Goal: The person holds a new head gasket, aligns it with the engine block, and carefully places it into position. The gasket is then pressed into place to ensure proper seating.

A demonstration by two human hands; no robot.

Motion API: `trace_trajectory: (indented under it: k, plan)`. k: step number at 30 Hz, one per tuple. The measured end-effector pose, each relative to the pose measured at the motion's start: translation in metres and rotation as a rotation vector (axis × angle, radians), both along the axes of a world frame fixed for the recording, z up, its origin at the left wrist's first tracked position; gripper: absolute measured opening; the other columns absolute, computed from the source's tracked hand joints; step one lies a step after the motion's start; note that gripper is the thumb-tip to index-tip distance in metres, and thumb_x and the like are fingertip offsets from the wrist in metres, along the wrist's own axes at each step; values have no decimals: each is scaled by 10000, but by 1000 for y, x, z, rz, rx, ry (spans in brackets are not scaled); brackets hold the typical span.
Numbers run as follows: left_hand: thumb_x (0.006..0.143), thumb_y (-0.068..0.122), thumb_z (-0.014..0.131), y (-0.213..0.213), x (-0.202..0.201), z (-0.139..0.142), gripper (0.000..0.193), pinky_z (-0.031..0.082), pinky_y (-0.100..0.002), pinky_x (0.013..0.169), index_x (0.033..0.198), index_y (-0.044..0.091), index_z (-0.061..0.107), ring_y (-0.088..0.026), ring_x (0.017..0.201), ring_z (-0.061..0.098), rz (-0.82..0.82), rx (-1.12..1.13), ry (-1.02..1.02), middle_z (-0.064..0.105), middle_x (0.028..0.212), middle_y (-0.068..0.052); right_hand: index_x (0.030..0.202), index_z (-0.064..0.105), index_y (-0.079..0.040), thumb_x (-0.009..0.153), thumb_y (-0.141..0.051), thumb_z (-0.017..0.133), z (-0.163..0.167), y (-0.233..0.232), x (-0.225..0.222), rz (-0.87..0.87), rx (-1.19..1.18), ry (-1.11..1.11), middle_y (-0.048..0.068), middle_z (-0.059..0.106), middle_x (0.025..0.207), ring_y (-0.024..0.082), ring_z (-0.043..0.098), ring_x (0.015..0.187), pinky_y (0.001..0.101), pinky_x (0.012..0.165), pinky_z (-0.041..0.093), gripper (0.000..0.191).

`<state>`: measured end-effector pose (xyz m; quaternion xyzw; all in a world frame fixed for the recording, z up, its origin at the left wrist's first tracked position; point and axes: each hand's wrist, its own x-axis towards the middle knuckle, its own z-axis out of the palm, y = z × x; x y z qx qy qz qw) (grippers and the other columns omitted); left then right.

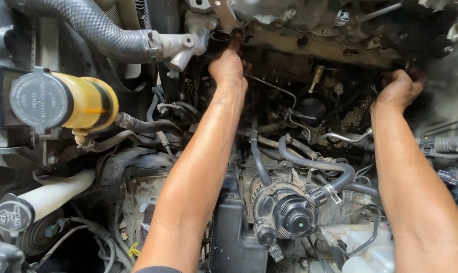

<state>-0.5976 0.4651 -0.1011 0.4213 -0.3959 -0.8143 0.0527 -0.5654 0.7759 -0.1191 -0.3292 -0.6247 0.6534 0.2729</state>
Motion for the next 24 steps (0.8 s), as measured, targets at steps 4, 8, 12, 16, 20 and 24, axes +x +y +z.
trace_trajectory:
  k: [4,8,12,16,20,24]
  plan:
    - [798,205,845,0,-2,0,187,456,-337,478,810,46,746,-149,532,486,15,46,47,581,685,0,1309,569,-44,736,-59,649,3,-3,0,8,-33,47,123,677,1184,194,696,880,294,710,574,579]
    - [783,201,854,0,-4,2,189,481,-338,509,817,53,741,-145,556,496,47,65,53,605,721,-2,1317,575,-38,770,-70,645,5,-3,-1,31,-14,34,133,678,1199,200,697,902,293,726,565,553]
    - [771,200,859,1,-3,2,190,496,-347,533,825,60,742,-145,570,511,56,78,35,606,729,-2,1326,572,-41,764,-70,652,1,-1,-2,10,-28,36,140,690,1210,207,695,896,313,725,572,568]
    - [769,210,864,-1,-3,4,210,493,-350,533,805,64,717,-133,560,497,54,148,-39,596,709,11,1339,538,-68,748,-78,659,-3,0,-2,-18,-51,-3,128,683,1207,201,703,893,307,728,584,602]
    - [778,266,846,-7,-3,8,261,376,-330,470,757,75,669,-140,508,467,-10,128,-88,560,671,10,1364,502,-51,777,-68,660,-2,-3,0,-4,-104,-19,146,665,1228,214,702,927,320,769,605,608]
    - [724,258,890,-8,-6,9,305,299,-325,417,719,59,658,-140,471,416,-10,68,-111,556,644,-1,1363,550,-48,759,-58,646,2,-4,-1,38,-43,17,133,677,1199,201,696,901,307,753,583,612]
